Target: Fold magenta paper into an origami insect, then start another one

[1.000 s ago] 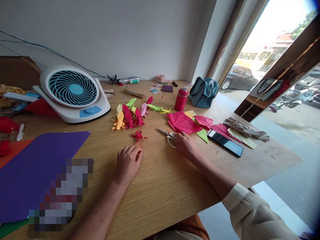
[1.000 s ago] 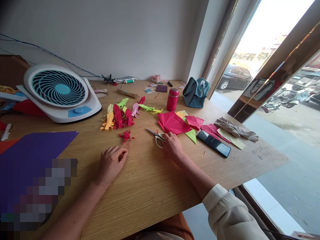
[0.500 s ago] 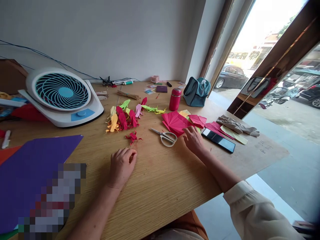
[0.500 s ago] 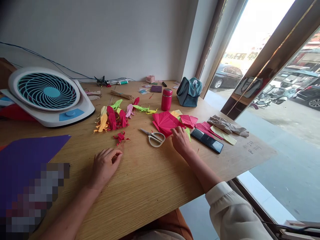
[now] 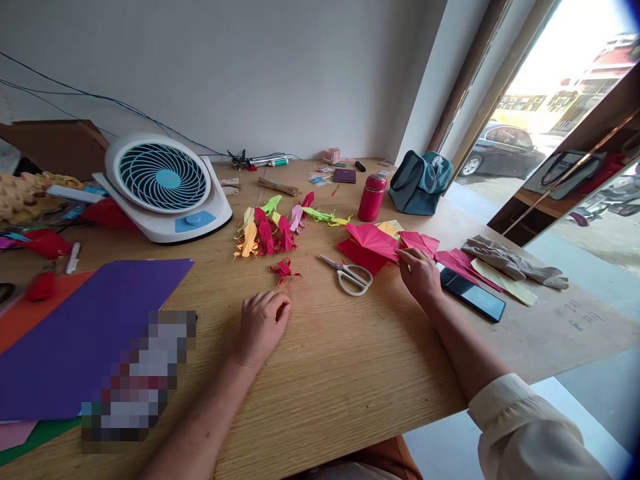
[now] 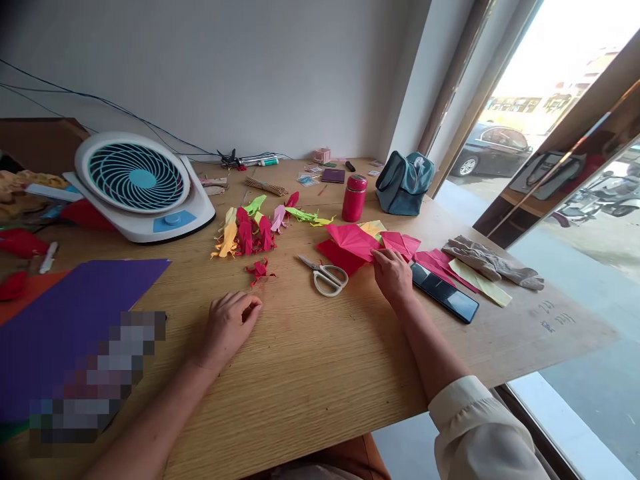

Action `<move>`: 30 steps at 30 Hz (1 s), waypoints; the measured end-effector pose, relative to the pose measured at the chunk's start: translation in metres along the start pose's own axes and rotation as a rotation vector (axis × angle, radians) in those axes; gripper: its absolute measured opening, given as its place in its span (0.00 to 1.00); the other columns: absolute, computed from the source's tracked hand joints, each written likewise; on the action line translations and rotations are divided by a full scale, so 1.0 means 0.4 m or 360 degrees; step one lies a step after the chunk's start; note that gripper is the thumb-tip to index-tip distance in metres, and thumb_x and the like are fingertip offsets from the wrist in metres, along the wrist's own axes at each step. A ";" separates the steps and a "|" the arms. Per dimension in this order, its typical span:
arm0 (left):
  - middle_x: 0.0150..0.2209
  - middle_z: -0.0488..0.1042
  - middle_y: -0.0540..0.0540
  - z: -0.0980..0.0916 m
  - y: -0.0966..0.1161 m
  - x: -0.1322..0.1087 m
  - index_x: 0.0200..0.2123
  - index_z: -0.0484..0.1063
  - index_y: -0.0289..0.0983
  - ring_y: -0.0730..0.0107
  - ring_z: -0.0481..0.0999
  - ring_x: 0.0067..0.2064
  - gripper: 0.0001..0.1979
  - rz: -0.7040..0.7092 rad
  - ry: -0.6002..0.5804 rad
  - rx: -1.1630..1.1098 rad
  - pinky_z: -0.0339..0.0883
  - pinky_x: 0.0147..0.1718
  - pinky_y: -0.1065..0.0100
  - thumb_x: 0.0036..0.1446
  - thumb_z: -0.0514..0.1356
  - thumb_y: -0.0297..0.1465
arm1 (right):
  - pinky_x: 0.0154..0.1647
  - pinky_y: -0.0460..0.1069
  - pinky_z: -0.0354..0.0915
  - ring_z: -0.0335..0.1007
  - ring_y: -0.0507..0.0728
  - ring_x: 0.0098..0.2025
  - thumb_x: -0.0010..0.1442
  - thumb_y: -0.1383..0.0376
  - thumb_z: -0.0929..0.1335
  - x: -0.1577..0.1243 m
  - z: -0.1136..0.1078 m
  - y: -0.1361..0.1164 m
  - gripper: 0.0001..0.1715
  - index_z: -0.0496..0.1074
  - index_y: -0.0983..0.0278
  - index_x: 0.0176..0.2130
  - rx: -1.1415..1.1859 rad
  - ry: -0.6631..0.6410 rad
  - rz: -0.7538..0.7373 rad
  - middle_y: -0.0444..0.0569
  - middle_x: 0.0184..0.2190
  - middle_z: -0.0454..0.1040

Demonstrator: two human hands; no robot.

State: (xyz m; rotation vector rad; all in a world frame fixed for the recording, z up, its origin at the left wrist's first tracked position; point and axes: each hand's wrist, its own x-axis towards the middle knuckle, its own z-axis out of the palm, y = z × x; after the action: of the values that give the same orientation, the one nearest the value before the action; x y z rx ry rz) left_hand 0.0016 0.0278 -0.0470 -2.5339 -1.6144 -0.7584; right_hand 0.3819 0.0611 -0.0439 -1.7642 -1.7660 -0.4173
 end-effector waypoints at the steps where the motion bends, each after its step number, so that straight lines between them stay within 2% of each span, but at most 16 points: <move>1: 0.34 0.77 0.48 -0.001 0.000 0.000 0.32 0.70 0.41 0.62 0.73 0.40 0.06 -0.0001 -0.0004 -0.0006 0.58 0.40 0.62 0.62 0.57 0.28 | 0.45 0.53 0.66 0.71 0.61 0.47 0.66 0.65 0.61 -0.001 -0.007 -0.002 0.19 0.77 0.61 0.50 -0.0001 0.0057 0.0022 0.53 0.46 0.78; 6: 0.34 0.77 0.48 -0.003 0.001 0.001 0.32 0.70 0.40 0.62 0.73 0.39 0.06 -0.0008 -0.0010 -0.0038 0.58 0.40 0.62 0.62 0.57 0.27 | 0.49 0.53 0.65 0.71 0.61 0.47 0.67 0.67 0.59 0.001 -0.037 -0.035 0.21 0.76 0.63 0.51 0.0031 0.0321 0.0092 0.54 0.45 0.77; 10: 0.34 0.76 0.49 0.000 -0.002 0.000 0.32 0.70 0.40 0.63 0.73 0.39 0.05 -0.0017 -0.0012 -0.0086 0.57 0.39 0.63 0.61 0.57 0.26 | 0.47 0.53 0.64 0.71 0.60 0.46 0.66 0.68 0.61 -0.009 -0.046 -0.082 0.18 0.76 0.61 0.49 0.0086 0.0385 -0.0085 0.53 0.43 0.77; 11: 0.34 0.76 0.49 0.001 -0.003 -0.001 0.32 0.70 0.40 0.64 0.73 0.39 0.05 -0.0024 -0.0011 -0.0108 0.57 0.39 0.63 0.61 0.57 0.26 | 0.46 0.53 0.64 0.71 0.60 0.45 0.66 0.68 0.61 -0.015 -0.043 -0.097 0.17 0.76 0.61 0.48 0.0081 0.0350 -0.0150 0.53 0.42 0.77; 15: 0.33 0.75 0.50 0.006 -0.009 -0.003 0.31 0.70 0.40 0.65 0.73 0.37 0.05 -0.0047 -0.0015 -0.0146 0.58 0.39 0.64 0.59 0.59 0.25 | 0.42 0.52 0.59 0.69 0.58 0.38 0.66 0.66 0.63 -0.040 -0.019 -0.161 0.13 0.77 0.62 0.44 0.0066 -0.0006 -0.0442 0.52 0.38 0.77; 19: 0.31 0.74 0.50 0.008 -0.016 -0.001 0.30 0.70 0.39 0.67 0.72 0.36 0.06 -0.0072 -0.0046 -0.0204 0.59 0.39 0.66 0.59 0.59 0.25 | 0.39 0.50 0.57 0.69 0.56 0.36 0.64 0.67 0.66 -0.057 0.009 -0.201 0.10 0.78 0.61 0.41 0.0103 -0.0240 -0.0543 0.50 0.35 0.76; 23: 0.31 0.73 0.50 0.006 -0.023 0.000 0.30 0.69 0.40 0.69 0.72 0.34 0.06 -0.0096 -0.0064 -0.0266 0.60 0.37 0.67 0.59 0.58 0.24 | 0.39 0.49 0.59 0.70 0.57 0.38 0.59 0.70 0.68 -0.057 0.020 -0.206 0.10 0.78 0.61 0.40 0.0148 -0.0361 -0.0443 0.50 0.36 0.75; 27: 0.31 0.73 0.50 0.006 -0.026 -0.001 0.30 0.69 0.40 0.69 0.72 0.34 0.06 -0.0120 -0.0083 -0.0314 0.61 0.37 0.68 0.59 0.58 0.25 | 0.34 0.47 0.61 0.70 0.55 0.34 0.55 0.72 0.69 -0.049 0.028 -0.201 0.13 0.78 0.59 0.40 0.0212 -0.0413 -0.0253 0.48 0.36 0.73; 30: 0.30 0.73 0.50 0.009 -0.029 -0.001 0.30 0.69 0.40 0.69 0.72 0.34 0.06 -0.0128 -0.0090 -0.0347 0.61 0.36 0.68 0.59 0.57 0.25 | 0.34 0.47 0.63 0.70 0.55 0.34 0.53 0.72 0.69 -0.043 0.035 -0.201 0.13 0.78 0.60 0.39 0.0242 -0.0432 -0.0172 0.47 0.34 0.72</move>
State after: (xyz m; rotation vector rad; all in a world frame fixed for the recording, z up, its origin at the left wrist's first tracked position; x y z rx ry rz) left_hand -0.0073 0.0338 -0.0531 -2.6724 -1.7502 -0.9264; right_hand 0.2992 0.0507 -0.0500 -1.6855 -2.0293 -0.0852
